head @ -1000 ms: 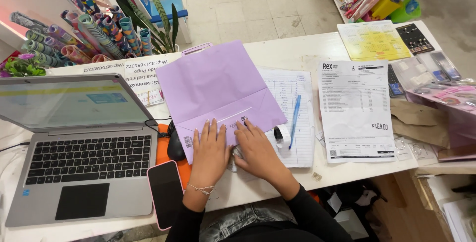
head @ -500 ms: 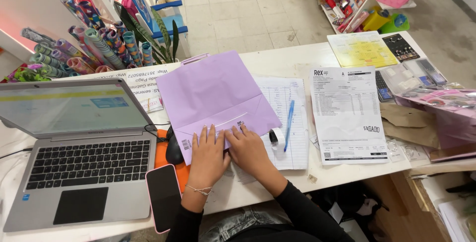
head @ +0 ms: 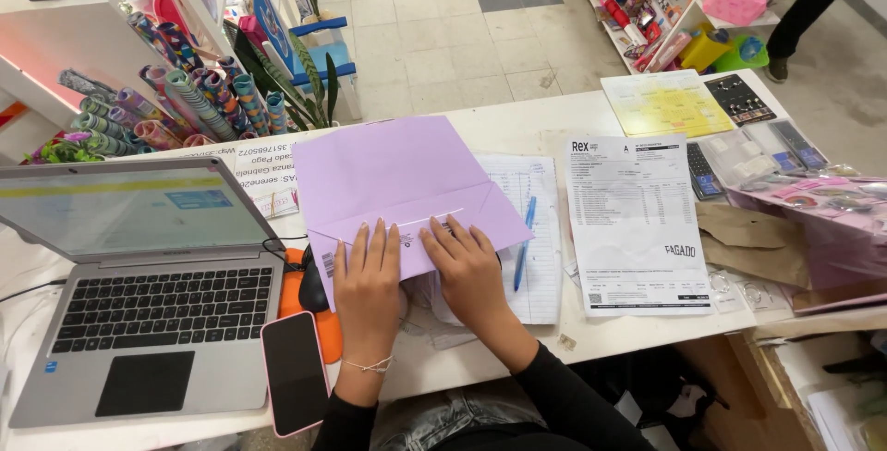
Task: Selecting and folding a paper gift bag and writing on a document
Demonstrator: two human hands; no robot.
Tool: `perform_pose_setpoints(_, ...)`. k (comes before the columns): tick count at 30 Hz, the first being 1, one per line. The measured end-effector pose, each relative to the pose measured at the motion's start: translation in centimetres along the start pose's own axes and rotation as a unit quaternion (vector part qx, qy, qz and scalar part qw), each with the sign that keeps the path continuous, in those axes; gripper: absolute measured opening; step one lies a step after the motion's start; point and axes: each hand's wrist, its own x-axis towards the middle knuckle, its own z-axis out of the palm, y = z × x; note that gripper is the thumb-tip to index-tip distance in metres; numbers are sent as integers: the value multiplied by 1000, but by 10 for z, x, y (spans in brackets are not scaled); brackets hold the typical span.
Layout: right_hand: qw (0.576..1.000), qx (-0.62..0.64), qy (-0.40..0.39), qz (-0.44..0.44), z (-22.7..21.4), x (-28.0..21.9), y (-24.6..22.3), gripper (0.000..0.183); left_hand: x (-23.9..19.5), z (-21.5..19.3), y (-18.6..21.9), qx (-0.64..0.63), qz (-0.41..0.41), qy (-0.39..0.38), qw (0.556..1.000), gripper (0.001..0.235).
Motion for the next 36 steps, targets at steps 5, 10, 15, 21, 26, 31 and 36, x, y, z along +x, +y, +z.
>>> perform_pose_setpoints(5, 998, 11, 62, 16, -41, 16, 7, 42, 8, -33, 23, 0, -5, 90, 996, 40)
perform_pose_setpoints(10, 992, 37, 119, 4, -90, 22, -3, 46, 5, -66, 44, 25, 13, 148, 989, 32)
perform_pose_setpoints(15, 983, 38, 181, -14, -112, 14, 2, 38, -6, -95, 69, -3, -68, 97, 993, 54)
perform_pose_setpoints(21, 976, 45, 213, -24, -132, -2, 10, 38, -17, -131, 90, -54, -215, 58, 973, 79)
perform_pose_setpoints(26, 965, 83, 242, -60, -150, -24, 12, 39, -35, -181, 116, -239, -300, -30, 923, 102)
perform_pose_setpoints(31, 945, 130, 281, -106, -161, -37, 2, 41, -67, -229, 134, -391, -360, -32, 847, 120)
perform_pose_setpoints(36, 913, 197, 320, -160, -167, -48, -33, 38, -99, -260, 155, -390, -393, 155, 818, 69)
